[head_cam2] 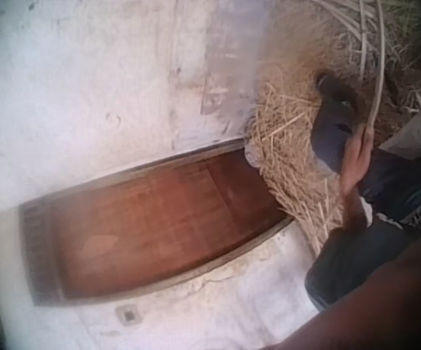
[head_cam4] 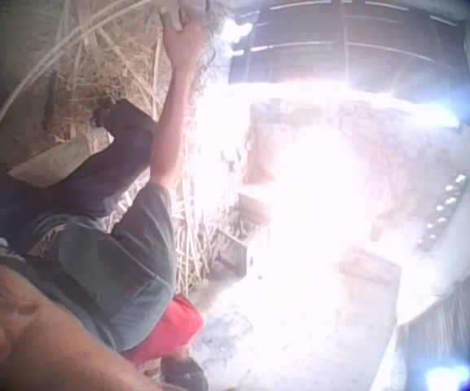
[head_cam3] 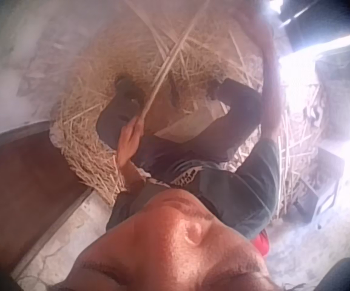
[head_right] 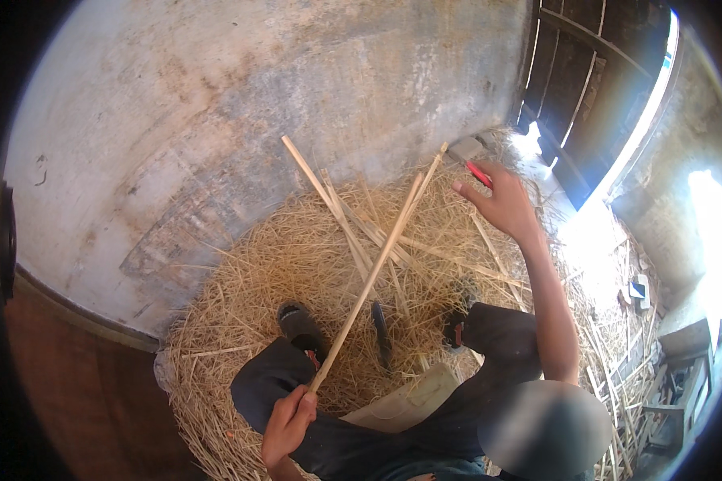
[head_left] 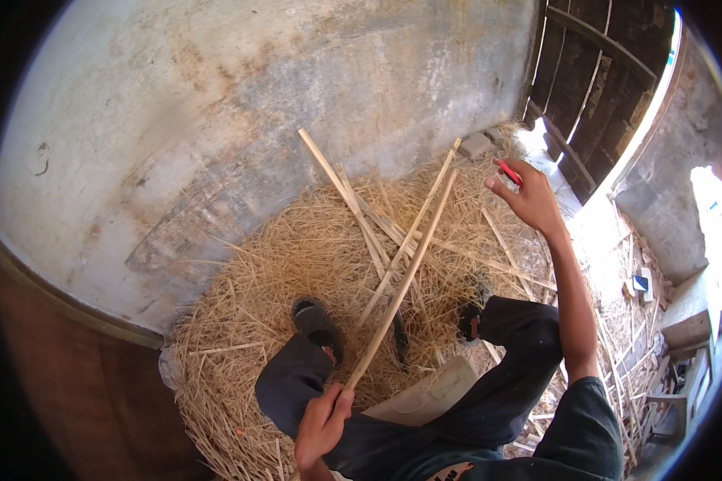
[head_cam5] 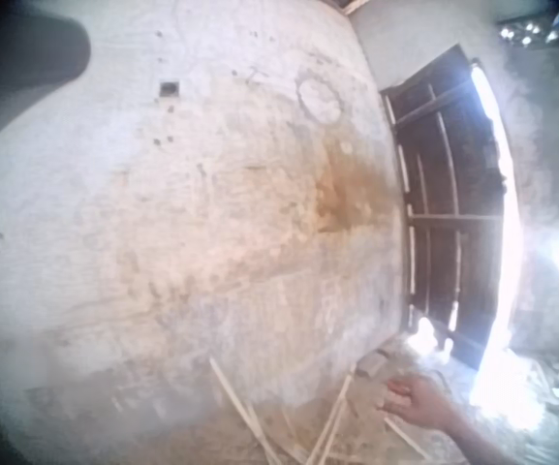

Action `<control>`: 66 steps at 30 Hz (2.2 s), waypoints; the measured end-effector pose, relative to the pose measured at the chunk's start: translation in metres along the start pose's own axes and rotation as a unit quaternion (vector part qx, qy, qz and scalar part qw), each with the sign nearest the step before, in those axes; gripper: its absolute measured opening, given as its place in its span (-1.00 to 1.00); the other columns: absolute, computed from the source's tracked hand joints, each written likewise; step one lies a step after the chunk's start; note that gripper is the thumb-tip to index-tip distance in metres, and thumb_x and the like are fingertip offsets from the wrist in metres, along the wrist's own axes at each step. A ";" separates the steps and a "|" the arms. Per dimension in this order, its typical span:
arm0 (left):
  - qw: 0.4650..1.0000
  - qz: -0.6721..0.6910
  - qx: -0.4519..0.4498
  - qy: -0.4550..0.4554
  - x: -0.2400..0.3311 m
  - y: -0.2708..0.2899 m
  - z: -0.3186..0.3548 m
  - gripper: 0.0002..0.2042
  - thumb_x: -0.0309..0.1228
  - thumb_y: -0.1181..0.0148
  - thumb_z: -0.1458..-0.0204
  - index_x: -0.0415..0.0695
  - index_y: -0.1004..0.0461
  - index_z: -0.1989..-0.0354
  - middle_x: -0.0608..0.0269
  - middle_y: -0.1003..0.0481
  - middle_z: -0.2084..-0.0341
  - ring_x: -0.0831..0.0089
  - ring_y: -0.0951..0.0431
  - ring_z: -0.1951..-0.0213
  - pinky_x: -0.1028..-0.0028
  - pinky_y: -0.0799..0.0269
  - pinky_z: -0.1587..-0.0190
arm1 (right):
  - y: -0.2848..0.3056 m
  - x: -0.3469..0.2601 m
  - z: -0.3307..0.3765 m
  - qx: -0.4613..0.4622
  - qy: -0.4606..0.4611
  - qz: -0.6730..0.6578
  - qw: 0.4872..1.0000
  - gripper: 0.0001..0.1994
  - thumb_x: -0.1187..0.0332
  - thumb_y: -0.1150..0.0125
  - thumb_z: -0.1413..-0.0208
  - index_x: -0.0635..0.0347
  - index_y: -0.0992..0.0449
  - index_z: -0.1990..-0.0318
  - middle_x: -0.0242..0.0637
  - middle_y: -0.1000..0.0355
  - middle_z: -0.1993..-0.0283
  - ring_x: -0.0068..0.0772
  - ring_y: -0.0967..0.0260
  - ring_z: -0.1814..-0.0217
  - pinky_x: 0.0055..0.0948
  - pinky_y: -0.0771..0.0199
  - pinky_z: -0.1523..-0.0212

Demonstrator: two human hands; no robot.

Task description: The person sits on a straw-covered floor and uses a red utility knife to shave thin strips from a long bamboo pole. They repeatedly draw the knife along the pole's length, peeling off long curls of bamboo and dropping them onto the straw.

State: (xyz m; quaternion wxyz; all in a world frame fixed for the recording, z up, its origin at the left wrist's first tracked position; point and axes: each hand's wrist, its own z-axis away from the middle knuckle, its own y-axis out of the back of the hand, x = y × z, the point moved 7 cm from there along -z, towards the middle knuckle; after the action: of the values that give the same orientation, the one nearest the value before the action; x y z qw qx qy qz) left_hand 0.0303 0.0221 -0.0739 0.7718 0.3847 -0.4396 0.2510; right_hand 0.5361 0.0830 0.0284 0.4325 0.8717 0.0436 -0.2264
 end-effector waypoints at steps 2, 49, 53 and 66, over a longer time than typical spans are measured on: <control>0.999 0.031 0.013 -0.017 0.002 -0.003 -0.005 -0.57 -0.14 0.03 -0.54 -0.23 -0.38 0.35 0.36 -0.29 0.64 0.59 -0.21 0.58 0.43 -0.15 0.48 | 0.008 -0.027 0.007 0.021 -0.029 -0.072 0.997 -0.50 -0.06 -0.15 -0.46 0.23 -0.63 -0.17 -0.13 -0.58 0.26 -0.30 -0.59 0.16 -0.12 -0.56 0.09; 0.981 -0.049 0.134 -0.129 0.094 -0.034 -0.013 -0.65 -0.16 -0.02 -0.50 -0.19 -0.43 0.27 0.01 -0.41 0.72 -0.06 -0.52 0.64 0.10 -0.30 0.54 | 0.006 -0.205 0.140 -0.047 0.274 -0.094 0.956 -0.68 0.06 -0.51 -0.16 0.03 -0.71 0.06 -0.48 -0.42 0.49 -0.43 -0.49 0.60 -0.39 -0.41 0.63; 0.984 -0.061 0.122 -0.118 0.092 -0.034 -0.012 -0.66 -0.16 -0.05 -0.49 -0.19 -0.43 0.25 0.01 -0.42 0.71 -0.08 -0.53 0.63 0.10 -0.34 0.53 | 0.009 -0.188 0.130 -0.020 0.231 -0.044 0.972 -0.73 0.11 -0.46 -0.25 0.07 -0.72 0.07 -0.43 -0.54 0.44 -0.43 -0.52 0.59 -0.39 -0.43 0.62; 0.992 -0.062 0.060 -0.089 0.074 -0.042 0.009 -0.68 -0.17 -0.11 -0.44 -0.19 -0.43 0.26 -0.01 -0.43 0.70 -0.08 -0.57 0.60 0.10 -0.38 0.51 | 0.045 -0.125 0.077 0.060 0.081 -0.110 0.989 -0.77 0.27 -0.45 -0.29 0.25 -0.70 0.09 -0.18 -0.66 0.31 -0.33 -0.61 0.47 -0.38 -0.55 0.43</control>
State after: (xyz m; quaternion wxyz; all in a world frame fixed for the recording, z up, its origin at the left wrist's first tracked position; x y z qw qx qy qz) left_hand 0.0922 -0.0056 -0.0226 0.7195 0.4773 -0.4659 0.1933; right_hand 0.4092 0.0106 0.0758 0.3466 0.9014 0.1606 -0.2037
